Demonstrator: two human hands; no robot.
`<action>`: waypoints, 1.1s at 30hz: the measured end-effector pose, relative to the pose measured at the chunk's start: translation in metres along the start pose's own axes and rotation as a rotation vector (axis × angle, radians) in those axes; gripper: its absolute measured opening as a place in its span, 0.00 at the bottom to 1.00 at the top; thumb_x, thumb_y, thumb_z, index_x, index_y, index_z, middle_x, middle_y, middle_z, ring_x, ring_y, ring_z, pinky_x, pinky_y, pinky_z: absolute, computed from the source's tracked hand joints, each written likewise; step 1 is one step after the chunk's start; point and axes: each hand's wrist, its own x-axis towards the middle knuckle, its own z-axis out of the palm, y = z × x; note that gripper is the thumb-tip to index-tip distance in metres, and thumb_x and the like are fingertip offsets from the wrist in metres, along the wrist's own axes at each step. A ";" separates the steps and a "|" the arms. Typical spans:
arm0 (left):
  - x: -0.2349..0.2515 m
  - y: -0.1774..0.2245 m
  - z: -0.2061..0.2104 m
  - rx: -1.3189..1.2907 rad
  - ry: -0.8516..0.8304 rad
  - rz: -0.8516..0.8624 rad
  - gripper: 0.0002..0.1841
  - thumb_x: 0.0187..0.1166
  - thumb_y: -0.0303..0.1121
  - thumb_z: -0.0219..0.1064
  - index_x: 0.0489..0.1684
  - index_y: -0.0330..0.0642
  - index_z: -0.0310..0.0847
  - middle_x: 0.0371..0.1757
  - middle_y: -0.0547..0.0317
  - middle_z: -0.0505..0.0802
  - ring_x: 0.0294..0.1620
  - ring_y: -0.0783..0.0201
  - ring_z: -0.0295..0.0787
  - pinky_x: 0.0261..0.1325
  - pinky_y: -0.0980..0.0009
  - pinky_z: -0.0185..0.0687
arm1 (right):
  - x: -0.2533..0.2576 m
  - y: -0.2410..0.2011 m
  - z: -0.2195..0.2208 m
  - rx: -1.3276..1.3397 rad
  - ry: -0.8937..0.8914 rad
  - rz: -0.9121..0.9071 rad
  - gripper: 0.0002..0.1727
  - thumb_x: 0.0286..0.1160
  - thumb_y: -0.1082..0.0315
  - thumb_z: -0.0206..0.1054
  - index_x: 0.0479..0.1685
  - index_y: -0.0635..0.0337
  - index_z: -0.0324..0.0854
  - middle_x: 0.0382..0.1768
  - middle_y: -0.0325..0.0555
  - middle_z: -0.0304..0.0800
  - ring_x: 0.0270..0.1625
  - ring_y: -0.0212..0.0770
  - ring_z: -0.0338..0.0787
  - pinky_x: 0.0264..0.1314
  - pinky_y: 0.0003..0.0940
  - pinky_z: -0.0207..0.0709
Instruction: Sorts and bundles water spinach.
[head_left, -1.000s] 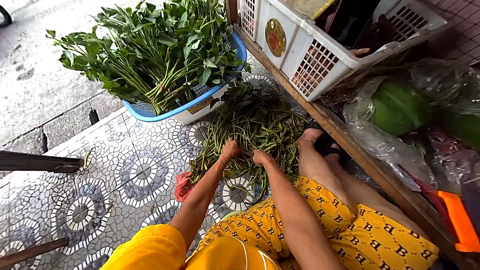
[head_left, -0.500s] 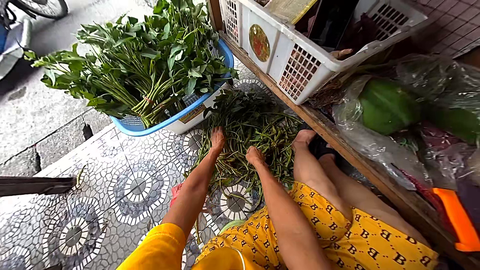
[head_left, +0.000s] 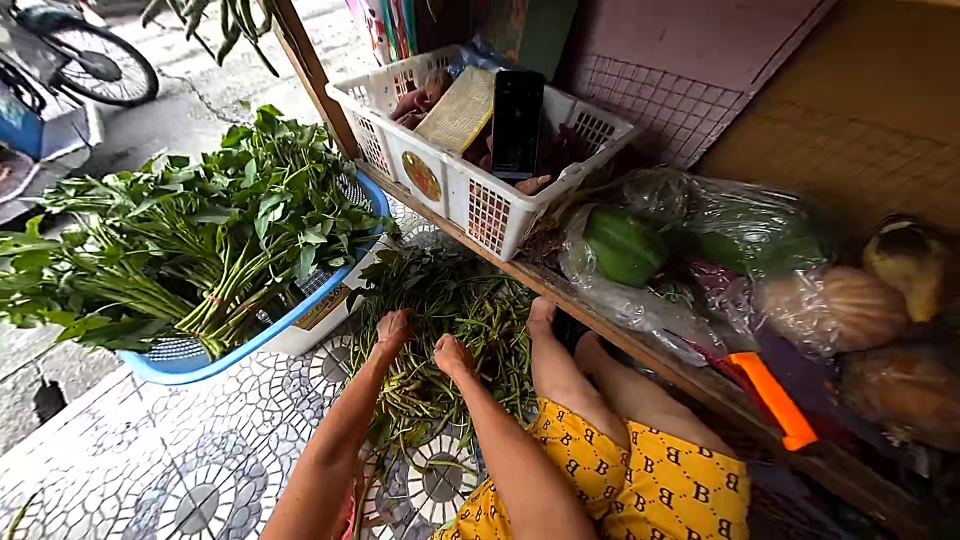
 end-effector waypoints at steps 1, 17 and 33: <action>-0.010 0.001 -0.009 0.036 0.022 0.002 0.20 0.88 0.43 0.61 0.75 0.53 0.83 0.69 0.41 0.90 0.72 0.36 0.83 0.72 0.33 0.72 | 0.001 -0.001 -0.001 0.002 -0.018 0.001 0.21 0.87 0.65 0.55 0.76 0.56 0.76 0.72 0.56 0.84 0.74 0.54 0.85 0.74 0.57 0.76; -0.047 0.060 -0.061 -0.843 0.052 0.046 0.21 0.94 0.37 0.50 0.77 0.34 0.72 0.63 0.38 0.86 0.56 0.52 0.85 0.60 0.54 0.79 | 0.006 0.007 -0.001 0.486 -0.105 -0.004 0.29 0.83 0.68 0.69 0.82 0.58 0.66 0.55 0.57 0.85 0.37 0.40 0.84 0.38 0.33 0.78; -0.070 -0.095 0.046 -0.343 0.016 -0.395 0.34 0.79 0.51 0.70 0.75 0.31 0.75 0.73 0.31 0.83 0.78 0.37 0.77 0.79 0.38 0.68 | 0.009 0.003 0.008 -0.067 -0.059 -0.068 0.19 0.89 0.63 0.59 0.73 0.59 0.77 0.61 0.60 0.87 0.54 0.50 0.91 0.61 0.47 0.82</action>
